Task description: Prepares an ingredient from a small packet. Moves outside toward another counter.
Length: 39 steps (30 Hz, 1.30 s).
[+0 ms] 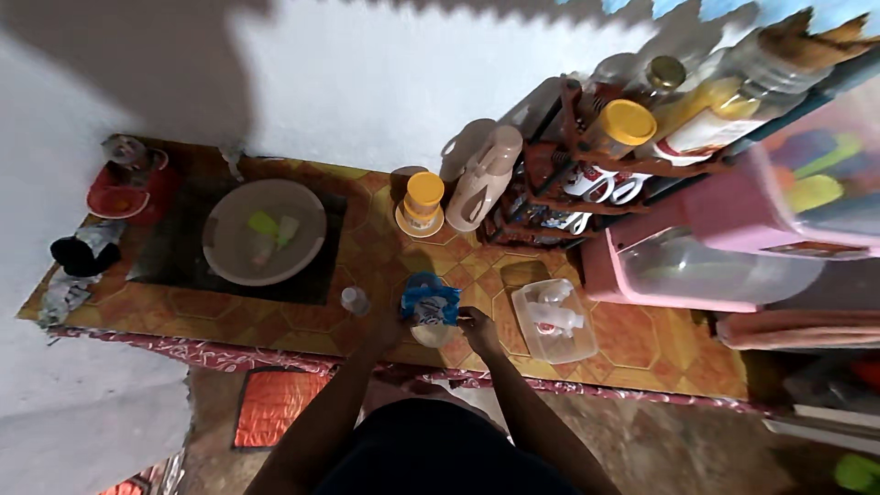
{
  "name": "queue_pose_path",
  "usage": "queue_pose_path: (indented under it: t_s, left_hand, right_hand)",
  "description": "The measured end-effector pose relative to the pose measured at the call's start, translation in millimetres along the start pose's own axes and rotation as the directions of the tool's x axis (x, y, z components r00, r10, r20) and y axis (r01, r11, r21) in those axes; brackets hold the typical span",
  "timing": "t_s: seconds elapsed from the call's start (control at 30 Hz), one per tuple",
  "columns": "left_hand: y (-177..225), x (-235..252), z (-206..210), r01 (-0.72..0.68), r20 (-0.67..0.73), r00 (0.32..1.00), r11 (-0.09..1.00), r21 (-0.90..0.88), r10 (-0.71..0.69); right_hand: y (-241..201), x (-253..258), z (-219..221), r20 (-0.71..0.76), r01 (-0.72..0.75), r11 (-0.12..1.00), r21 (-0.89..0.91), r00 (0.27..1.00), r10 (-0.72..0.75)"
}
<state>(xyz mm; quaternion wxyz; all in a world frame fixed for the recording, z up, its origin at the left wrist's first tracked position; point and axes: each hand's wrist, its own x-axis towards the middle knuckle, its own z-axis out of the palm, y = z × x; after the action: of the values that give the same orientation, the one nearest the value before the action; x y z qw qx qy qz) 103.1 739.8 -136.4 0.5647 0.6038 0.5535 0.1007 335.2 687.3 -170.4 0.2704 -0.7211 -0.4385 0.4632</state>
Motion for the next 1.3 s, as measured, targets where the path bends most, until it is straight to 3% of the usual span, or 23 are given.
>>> queue_pose_path:
  t_s: [0.23,0.5,0.6,0.7,0.9,1.13,1.3]
  left_hand:
    - [-12.0,9.1,2.3,-0.033,-0.064,0.998,0.993,-0.117,0.025]
    - [-18.4,4.3,-2.5,-0.060,-0.093,0.995,0.972,-0.228,0.040]
    - [-17.1,-1.4,-7.6,-0.096,-0.075,0.994,0.975,-0.198,0.082]
    - [-12.5,-6.1,-11.1,-0.074,-0.052,0.996,0.996,-0.051,0.072]
    - [-12.9,-7.2,-9.6,-0.072,-0.044,0.996,0.995,0.065,0.075]
    - [-10.6,-8.4,-11.2,-0.098,-0.069,0.992,0.994,0.058,0.102]
    - [-7.7,-7.8,-10.3,-0.021,-0.046,0.999,0.995,0.102,0.025]
  right_hand:
    - [-10.0,0.5,-5.7,0.040,-0.242,0.937,0.251,0.970,0.240]
    - [-22.1,0.9,-10.9,0.164,-0.290,0.888,0.356,0.955,0.246]
    - [-21.0,3.7,-10.3,0.121,-0.244,0.933,0.266,0.968,0.219]
    - [-23.4,8.7,-4.0,0.034,-0.193,0.981,-0.034,0.980,0.194]
    - [-39.6,6.5,1.5,0.091,-0.120,0.953,-0.277,0.985,0.150]
    - [-34.6,7.6,2.7,0.149,-0.097,0.966,-0.241,0.980,0.135]
    - [-30.3,5.0,1.1,0.140,-0.091,0.978,-0.190,0.983,0.118]
